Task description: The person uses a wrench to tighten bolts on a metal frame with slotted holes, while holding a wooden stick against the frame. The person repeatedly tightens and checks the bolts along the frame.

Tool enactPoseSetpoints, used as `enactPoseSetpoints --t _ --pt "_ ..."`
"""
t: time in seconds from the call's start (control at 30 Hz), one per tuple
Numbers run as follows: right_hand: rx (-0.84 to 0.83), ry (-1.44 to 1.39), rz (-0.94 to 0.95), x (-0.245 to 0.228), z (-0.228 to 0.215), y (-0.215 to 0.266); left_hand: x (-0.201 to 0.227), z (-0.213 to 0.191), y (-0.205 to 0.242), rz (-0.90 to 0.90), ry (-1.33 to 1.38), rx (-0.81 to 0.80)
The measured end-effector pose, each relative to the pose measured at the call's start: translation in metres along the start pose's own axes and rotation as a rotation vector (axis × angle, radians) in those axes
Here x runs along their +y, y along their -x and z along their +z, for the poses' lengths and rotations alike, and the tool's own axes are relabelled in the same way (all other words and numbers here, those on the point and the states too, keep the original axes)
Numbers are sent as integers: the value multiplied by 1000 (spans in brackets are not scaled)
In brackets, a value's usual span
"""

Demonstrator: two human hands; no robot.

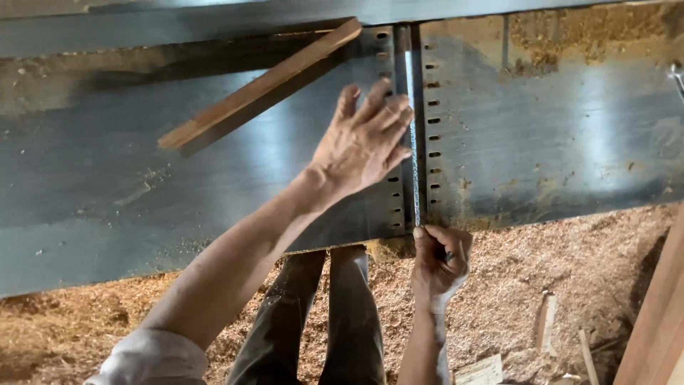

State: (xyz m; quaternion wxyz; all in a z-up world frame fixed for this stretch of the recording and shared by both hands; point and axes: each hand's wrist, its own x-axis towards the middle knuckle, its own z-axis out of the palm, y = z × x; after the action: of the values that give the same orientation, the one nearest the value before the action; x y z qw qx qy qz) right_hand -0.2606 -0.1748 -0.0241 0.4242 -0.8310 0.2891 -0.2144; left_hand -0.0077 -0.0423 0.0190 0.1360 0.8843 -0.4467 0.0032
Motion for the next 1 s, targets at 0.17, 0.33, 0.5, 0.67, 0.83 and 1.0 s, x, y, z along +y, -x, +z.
enactPoseSetpoints --t 0.17,0.33,0.5,0.67,0.83,1.0 --pt "12 -30 66 12 -2 -2 4 17 4 19 -2 141" --pt "-56 29 128 -16 -9 -7 11 16 8 -18 21 167" --pt "-123 251 356 -89 -28 -37 9 20 13 -51 91 19" --pt "-93 28 -19 -81 -6 -119 12 20 13 -68 124 4" --pt "-239 322 -552 -68 28 -192 10 23 13 -77 163 16" --pt "-409 200 -636 -93 68 -220 10 26 16 -64 114 50"
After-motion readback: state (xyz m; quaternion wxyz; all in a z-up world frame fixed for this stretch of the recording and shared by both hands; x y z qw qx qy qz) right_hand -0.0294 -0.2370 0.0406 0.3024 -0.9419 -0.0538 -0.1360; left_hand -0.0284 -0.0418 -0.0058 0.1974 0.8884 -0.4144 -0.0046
